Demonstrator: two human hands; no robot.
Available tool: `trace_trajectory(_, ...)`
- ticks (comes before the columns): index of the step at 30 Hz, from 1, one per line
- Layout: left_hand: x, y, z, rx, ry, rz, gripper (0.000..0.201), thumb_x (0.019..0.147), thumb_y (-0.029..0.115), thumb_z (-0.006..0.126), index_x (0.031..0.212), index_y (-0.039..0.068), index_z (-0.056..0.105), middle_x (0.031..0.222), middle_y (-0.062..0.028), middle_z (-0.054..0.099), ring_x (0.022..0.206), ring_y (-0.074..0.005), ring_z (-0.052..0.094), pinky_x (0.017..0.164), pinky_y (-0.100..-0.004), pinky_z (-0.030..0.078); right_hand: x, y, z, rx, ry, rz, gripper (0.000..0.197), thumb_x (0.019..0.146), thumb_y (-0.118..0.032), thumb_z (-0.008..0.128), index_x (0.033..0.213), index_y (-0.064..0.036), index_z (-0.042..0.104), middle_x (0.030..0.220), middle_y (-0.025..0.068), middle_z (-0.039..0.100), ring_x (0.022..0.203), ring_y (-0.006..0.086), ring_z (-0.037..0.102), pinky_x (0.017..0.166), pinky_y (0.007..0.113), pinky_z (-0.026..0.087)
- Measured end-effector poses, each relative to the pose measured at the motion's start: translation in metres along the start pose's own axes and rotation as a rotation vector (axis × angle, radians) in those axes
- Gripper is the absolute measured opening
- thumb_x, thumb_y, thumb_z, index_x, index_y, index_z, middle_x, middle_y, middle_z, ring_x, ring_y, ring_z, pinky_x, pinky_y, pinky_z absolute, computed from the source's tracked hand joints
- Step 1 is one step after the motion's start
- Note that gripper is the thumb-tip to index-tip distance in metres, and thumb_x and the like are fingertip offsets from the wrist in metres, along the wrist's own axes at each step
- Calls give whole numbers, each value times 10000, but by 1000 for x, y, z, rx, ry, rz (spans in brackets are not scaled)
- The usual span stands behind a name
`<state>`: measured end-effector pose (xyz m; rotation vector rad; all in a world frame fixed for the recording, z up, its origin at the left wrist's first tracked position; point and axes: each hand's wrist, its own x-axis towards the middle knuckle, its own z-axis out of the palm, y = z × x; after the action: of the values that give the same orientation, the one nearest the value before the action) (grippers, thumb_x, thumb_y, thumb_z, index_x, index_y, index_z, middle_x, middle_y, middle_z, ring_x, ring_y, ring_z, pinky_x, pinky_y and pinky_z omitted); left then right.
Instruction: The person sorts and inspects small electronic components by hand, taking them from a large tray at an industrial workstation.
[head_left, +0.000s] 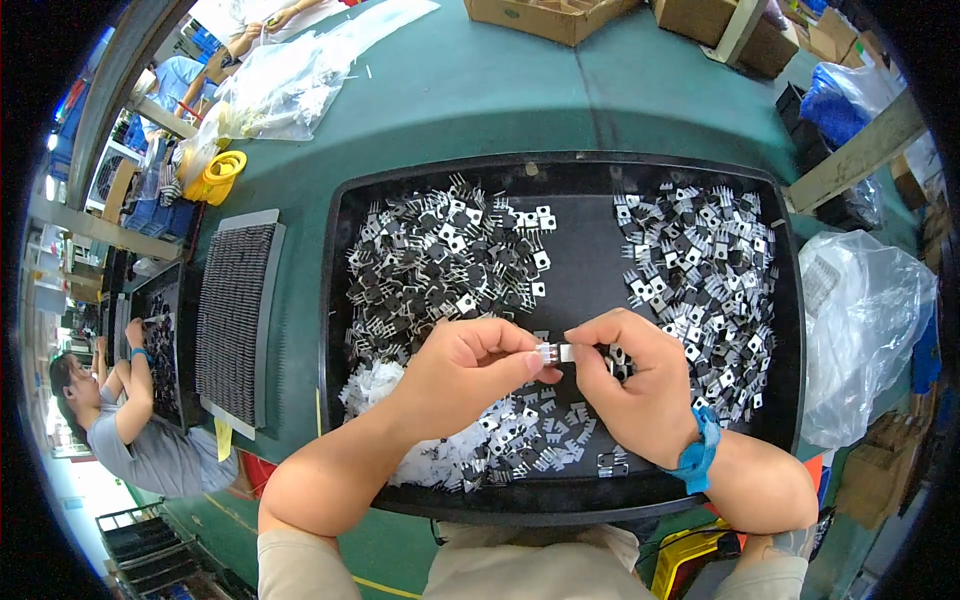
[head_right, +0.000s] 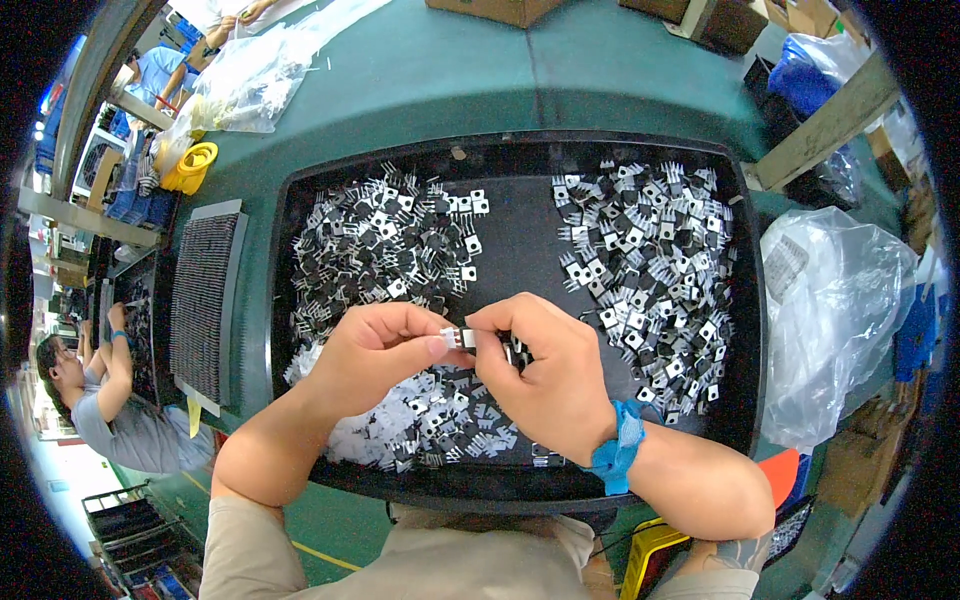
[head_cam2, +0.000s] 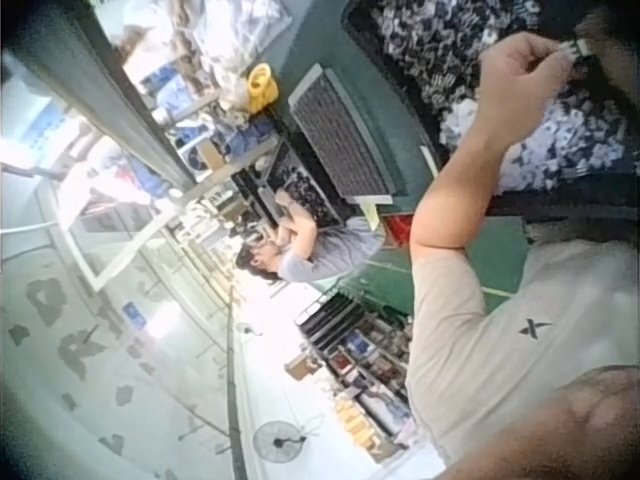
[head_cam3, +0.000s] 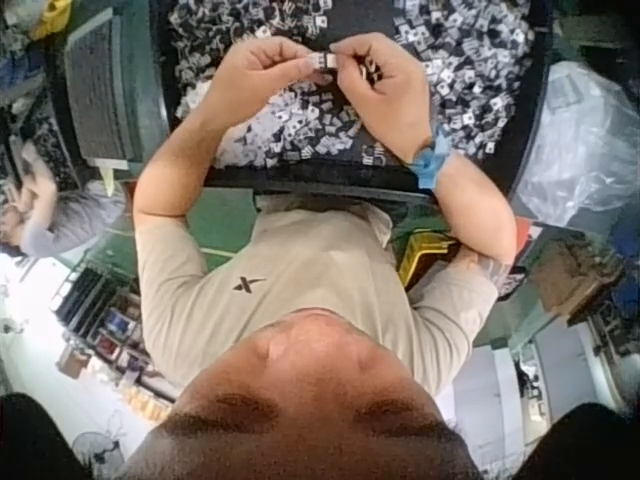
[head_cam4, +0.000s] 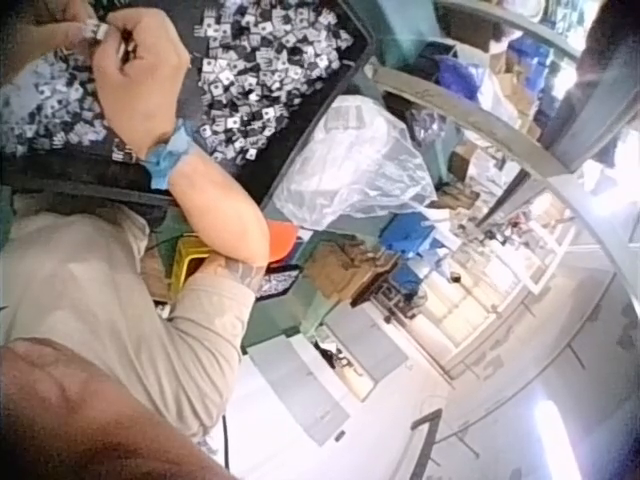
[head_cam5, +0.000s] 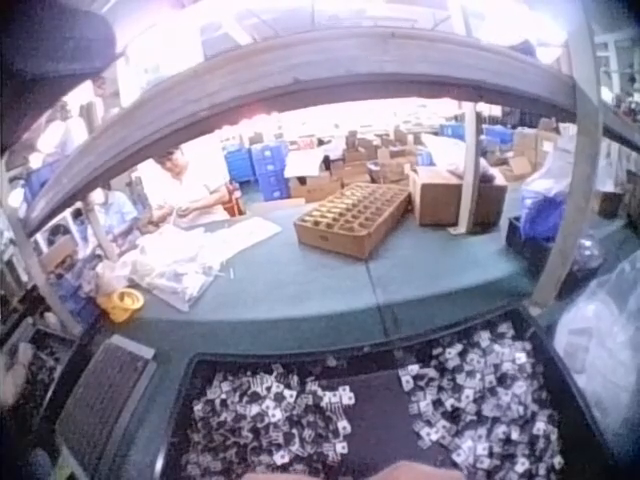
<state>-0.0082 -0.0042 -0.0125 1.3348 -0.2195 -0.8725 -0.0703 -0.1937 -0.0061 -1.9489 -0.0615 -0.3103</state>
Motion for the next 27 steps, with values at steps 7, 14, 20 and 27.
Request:
trace_trajectory(7,0,0,0,-10,22,17,98,889,34,603,951,-40,622,925,-84,672,853,-111,642,747,-225,505,-1,-2,1,14,-28,5,91,775,26,638,855,-17,633,797,121,649,720,242,666,636,302,517)
trace_trajectory(14,-1,-1,-2,15,-39,-12,61,868,11,591,893,-35,623,894,-77,669,834,-113,648,701,-218,499,-1,1,3,90,-155,1,67,794,6,644,855,-19,632,801,112,653,721,234,664,634,301,517)
trace_trajectory(20,0,2,2,48,-67,-9,52,840,14,600,859,-26,626,836,-67,666,798,-100,649,646,-205,482,-2,-2,4,101,-174,33,44,811,-18,639,855,-18,633,806,118,656,733,223,667,646,310,520)
trace_trajectory(27,-1,2,1,46,-60,-9,119,906,77,591,971,-22,595,905,-66,639,834,-126,636,722,-237,494,8,-15,-13,40,-240,88,106,817,-32,628,918,-15,654,839,96,672,760,154,649,682,269,503)
